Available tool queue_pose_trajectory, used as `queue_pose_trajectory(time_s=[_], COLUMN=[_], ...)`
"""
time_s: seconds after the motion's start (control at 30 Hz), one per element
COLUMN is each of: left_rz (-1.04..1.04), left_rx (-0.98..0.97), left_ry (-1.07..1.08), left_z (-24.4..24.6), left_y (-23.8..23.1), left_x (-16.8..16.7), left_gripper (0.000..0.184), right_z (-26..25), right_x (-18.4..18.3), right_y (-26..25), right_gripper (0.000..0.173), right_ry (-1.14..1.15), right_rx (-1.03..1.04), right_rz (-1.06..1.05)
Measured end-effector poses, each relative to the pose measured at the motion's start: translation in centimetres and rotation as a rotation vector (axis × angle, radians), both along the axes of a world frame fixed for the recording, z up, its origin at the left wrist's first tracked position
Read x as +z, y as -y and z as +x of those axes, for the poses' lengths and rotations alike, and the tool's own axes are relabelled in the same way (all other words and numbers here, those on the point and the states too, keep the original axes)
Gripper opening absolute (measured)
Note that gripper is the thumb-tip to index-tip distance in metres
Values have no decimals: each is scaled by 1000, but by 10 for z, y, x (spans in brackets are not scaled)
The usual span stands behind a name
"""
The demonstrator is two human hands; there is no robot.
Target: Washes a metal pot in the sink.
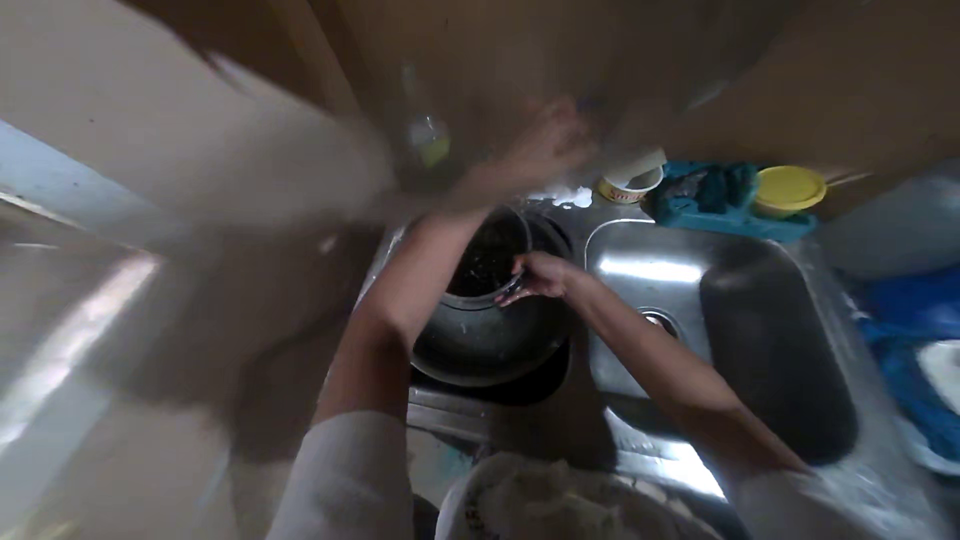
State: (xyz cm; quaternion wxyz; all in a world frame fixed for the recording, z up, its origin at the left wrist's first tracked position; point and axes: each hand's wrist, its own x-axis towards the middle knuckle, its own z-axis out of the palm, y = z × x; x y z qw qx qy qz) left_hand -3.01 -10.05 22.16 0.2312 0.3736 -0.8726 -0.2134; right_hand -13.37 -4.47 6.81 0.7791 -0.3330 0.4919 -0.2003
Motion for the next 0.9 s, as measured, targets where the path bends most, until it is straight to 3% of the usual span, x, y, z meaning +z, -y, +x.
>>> queue_pose_trajectory(time_s=[0.1,0.23,0.33,0.37,0.4,0.43,0.5,0.57,0.67,0.7,0.8,0.9], left_rz=[155,295,149,256,638,839,938,1113,1200,1179,1013,1025], left_rx=[106,416,354,459,728,953,1123,1183,1227,1203,1095,1160], left_ry=[-357,-699,-659,-662,-712,-807,-1076,-1324,-1606,-1591,-1244,-1459], left_z=[30,46,122,129,120,117,129,121,97,93,89,79], left_y=[4,-4,-14,-39,-68,-84,-106,-115,-112,-112,-118,-105], left_x=[-15,0,-68,-81,-71,-94,-191,-225,-227,-224,-208,-193], left_gripper=[47,48,46,41,37,36,43,50,49,44,32,37], right_z=[0,-4,2,5,7,10,19,29,40,42,38,25], right_x=[1,-3,11,19,25,28,31,42,65,66,59,57], right_y=[-7,-15,-16,-16,-15,-13,-13,-16,-32,-39,-56,-61], right_gripper=[28,29,28,32,41,57,84,90,88,90,97,93], right_ry=[-30,62,-63,-126,-171,-220,-354,-581,-845,-887,-913,-928], right_rx=[-21,-55,-14,9,36,63,129,219,453,482,444,452], right_rz=[-4,71,34,6,-21,-52,-169,-348,-615,-718,-1033,-1347])
